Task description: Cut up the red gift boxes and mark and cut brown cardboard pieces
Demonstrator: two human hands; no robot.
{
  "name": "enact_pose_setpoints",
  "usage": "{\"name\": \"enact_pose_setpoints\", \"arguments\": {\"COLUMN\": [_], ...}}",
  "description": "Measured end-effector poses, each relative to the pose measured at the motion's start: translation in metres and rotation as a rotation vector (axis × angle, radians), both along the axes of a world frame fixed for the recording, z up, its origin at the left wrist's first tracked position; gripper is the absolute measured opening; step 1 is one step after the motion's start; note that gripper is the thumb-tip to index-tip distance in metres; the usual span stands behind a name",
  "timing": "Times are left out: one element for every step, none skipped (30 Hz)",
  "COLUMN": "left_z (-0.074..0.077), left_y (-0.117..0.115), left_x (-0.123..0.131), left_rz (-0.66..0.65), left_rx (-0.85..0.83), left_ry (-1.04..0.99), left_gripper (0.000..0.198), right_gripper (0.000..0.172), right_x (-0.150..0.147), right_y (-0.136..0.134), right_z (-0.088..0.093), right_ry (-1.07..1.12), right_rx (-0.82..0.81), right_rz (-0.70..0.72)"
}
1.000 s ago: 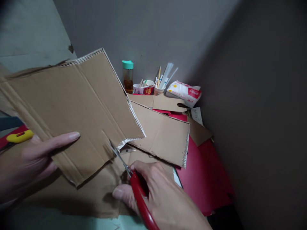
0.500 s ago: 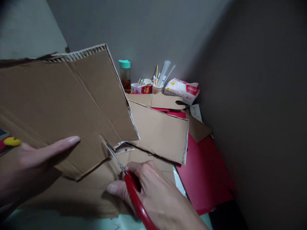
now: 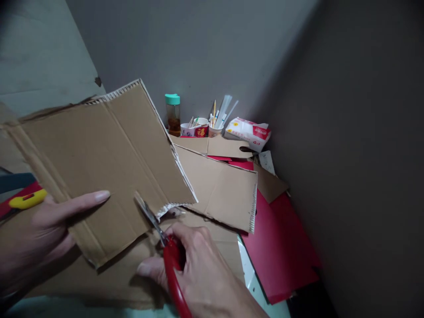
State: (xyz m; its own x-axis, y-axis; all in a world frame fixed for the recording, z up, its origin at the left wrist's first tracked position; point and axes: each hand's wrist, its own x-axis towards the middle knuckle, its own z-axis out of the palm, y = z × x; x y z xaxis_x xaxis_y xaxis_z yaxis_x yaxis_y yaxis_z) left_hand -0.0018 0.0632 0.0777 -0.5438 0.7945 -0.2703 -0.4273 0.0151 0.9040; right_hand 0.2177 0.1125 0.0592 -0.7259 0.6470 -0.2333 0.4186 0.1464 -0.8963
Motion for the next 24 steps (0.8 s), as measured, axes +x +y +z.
{"name": "enact_pose_setpoints", "arguments": {"left_z": [0.0, 0.001, 0.002, 0.003, 0.004, 0.005, 0.004, 0.003, 0.002, 0.0, -0.002, -0.004, -0.006, -0.007, -0.007, -0.007, -0.006, -0.005, -0.004, -0.002, -0.001, 0.0, 0.001, 0.002], "left_y": [-0.001, -0.002, -0.003, -0.004, -0.006, -0.007, -0.009, -0.01, -0.011, -0.012, -0.013, -0.014, -0.014, -0.014, -0.014, -0.013, -0.012, -0.011, -0.011, -0.01, -0.01, -0.011, -0.012, -0.013], "left_x": [0.0, 0.0, 0.0, 0.0, 0.001, 0.001, 0.001, 0.002, 0.002, 0.002, 0.002, 0.002, 0.002, 0.001, 0.001, 0.001, 0.001, 0.001, 0.002, 0.002, 0.002, 0.002, 0.002, 0.003], "left_rz": [-0.008, -0.017, -0.024, -0.031, -0.045, -0.067, -0.097, -0.13, -0.156, -0.169, -0.171, -0.167, -0.163, -0.16, -0.157, -0.159, -0.162, -0.169, -0.179, -0.191, -0.201, -0.208, -0.209, -0.203], "left_rx": [-0.003, -0.009, -0.015, -0.017, -0.019, -0.018, -0.017, -0.018, -0.017, -0.016, -0.015, -0.014, -0.014, -0.006, 0.001, 0.003, 0.002, 0.001, 0.0, 0.002, 0.004, 0.012, 0.016, 0.022], "left_ry": [0.0, -0.002, -0.009, -0.018, -0.028, -0.038, -0.045, -0.048, -0.042, -0.031, -0.021, -0.017, -0.019, -0.024, -0.031, -0.037, -0.043, -0.049, -0.057, -0.067, -0.076, -0.081, -0.081, -0.077], "left_gripper": [0.06, 0.059, 0.06, 0.061, 0.064, 0.069, 0.073, 0.076, 0.077, 0.077, 0.077, 0.076, 0.077, 0.078, 0.08, 0.081, 0.081, 0.08, 0.079, 0.078, 0.078, 0.077, 0.077, 0.076], "right_gripper": [0.035, 0.034, 0.034, 0.035, 0.037, 0.038, 0.039, 0.039, 0.039, 0.039, 0.04, 0.04, 0.04, 0.041, 0.041, 0.042, 0.044, 0.046, 0.047, 0.049, 0.049, 0.05, 0.049, 0.048], "right_x": [-0.001, -0.001, -0.001, -0.002, -0.002, -0.002, -0.003, -0.004, -0.004, -0.005, -0.006, -0.008, -0.009, -0.01, -0.011, -0.013, -0.014, -0.015, -0.016, -0.017, -0.018, -0.018, -0.019, -0.019], "right_y": [0.0, -0.001, -0.001, -0.002, -0.003, -0.004, -0.004, -0.005, -0.006, -0.006, -0.007, -0.007, -0.007, -0.008, -0.008, -0.009, -0.009, -0.009, -0.01, -0.01, -0.01, -0.01, -0.01, -0.009], "right_z": [0.0, 0.001, 0.001, 0.002, 0.003, 0.003, 0.003, 0.003, 0.003, 0.004, 0.005, 0.006, 0.007, 0.009, 0.01, 0.011, 0.011, 0.012, 0.012, 0.011, 0.011, 0.011, 0.011, 0.01], "right_ry": [0.018, 0.031, 0.032, 0.018, -0.01, -0.046, -0.086, -0.124, -0.154, -0.176, -0.188, -0.19, -0.188, -0.183, -0.181, -0.186, -0.196, -0.201, -0.19, -0.165, -0.136, -0.109, -0.09, -0.08], "right_rx": [-0.005, -0.002, 0.009, 0.027, 0.049, 0.073, 0.1, 0.123, 0.139, 0.145, 0.138, 0.124, 0.108, 0.099, 0.098, 0.107, 0.114, 0.111, 0.092, 0.062, 0.029, 0.002, -0.013, -0.016], "right_rz": [-0.003, -0.009, -0.018, -0.031, -0.045, -0.061, -0.078, -0.095, -0.11, -0.122, -0.129, -0.138, -0.151, -0.165, -0.182, -0.203, -0.221, -0.237, -0.248, -0.255, -0.261, -0.263, -0.259, -0.257]}}
